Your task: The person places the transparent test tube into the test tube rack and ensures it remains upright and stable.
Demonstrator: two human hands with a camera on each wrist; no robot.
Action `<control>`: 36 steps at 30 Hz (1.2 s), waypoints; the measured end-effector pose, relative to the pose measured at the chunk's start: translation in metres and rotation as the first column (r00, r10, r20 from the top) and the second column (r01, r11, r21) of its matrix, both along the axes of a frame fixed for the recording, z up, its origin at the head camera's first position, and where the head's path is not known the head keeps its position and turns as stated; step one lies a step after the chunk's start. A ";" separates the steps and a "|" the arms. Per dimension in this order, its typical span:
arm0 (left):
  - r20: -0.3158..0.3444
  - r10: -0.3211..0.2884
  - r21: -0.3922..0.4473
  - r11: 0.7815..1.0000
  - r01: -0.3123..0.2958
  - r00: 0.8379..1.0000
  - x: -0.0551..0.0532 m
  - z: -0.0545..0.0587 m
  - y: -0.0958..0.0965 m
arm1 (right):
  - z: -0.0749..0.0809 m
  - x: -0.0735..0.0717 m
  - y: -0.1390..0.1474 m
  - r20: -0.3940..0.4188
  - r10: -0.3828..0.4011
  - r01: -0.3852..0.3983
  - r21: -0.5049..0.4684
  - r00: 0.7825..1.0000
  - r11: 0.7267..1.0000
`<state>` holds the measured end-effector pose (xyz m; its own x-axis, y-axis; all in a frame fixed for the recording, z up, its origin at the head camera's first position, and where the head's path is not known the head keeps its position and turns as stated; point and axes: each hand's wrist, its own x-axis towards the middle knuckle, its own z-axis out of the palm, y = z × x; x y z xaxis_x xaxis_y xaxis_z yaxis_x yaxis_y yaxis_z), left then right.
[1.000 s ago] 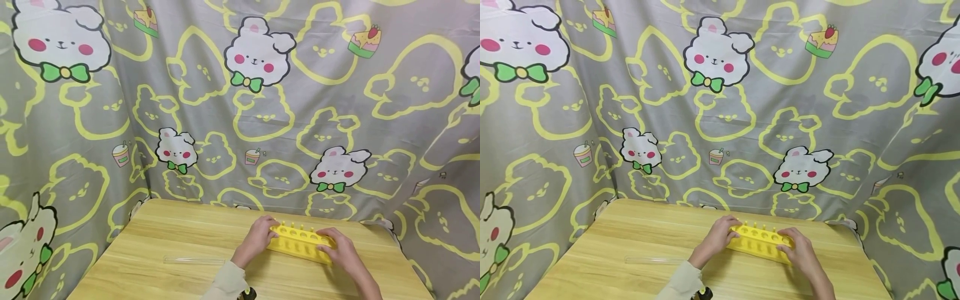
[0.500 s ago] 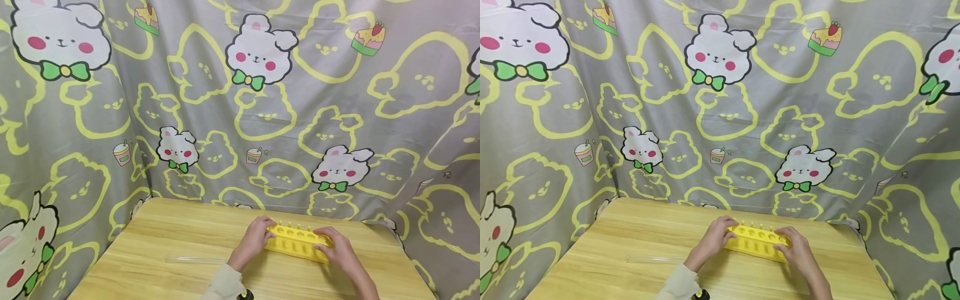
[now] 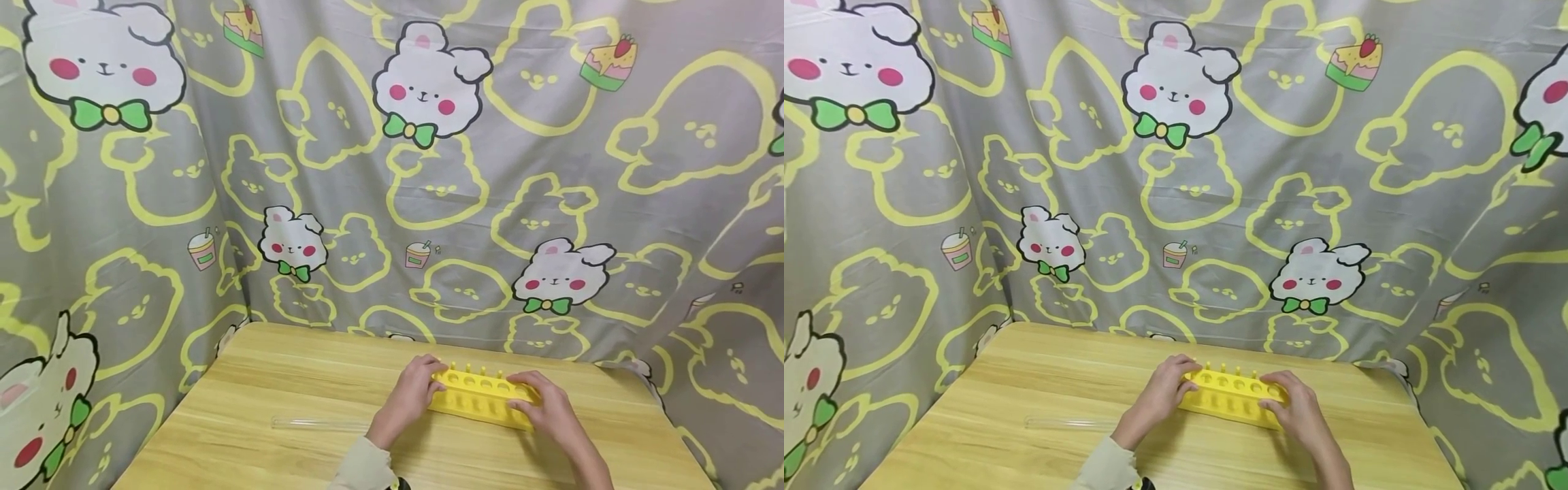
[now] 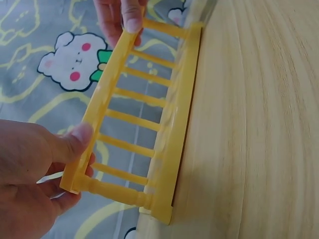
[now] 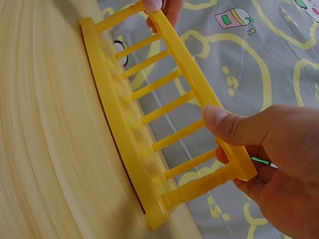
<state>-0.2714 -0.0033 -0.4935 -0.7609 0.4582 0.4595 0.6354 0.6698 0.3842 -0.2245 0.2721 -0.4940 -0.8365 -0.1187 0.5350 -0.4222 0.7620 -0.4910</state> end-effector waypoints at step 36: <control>0.006 -0.018 0.095 0.995 0.017 1.000 0.000 -0.008 -0.035 | -0.008 -0.009 -0.030 0.000 0.035 -0.035 -0.077 0.999 0.996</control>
<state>-0.2714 -0.0383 -0.5011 -0.7563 0.4260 0.4966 0.6440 0.6188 0.4499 -0.2330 0.2424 -0.5015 -0.8331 -0.1063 0.5427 -0.4472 0.7069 -0.5480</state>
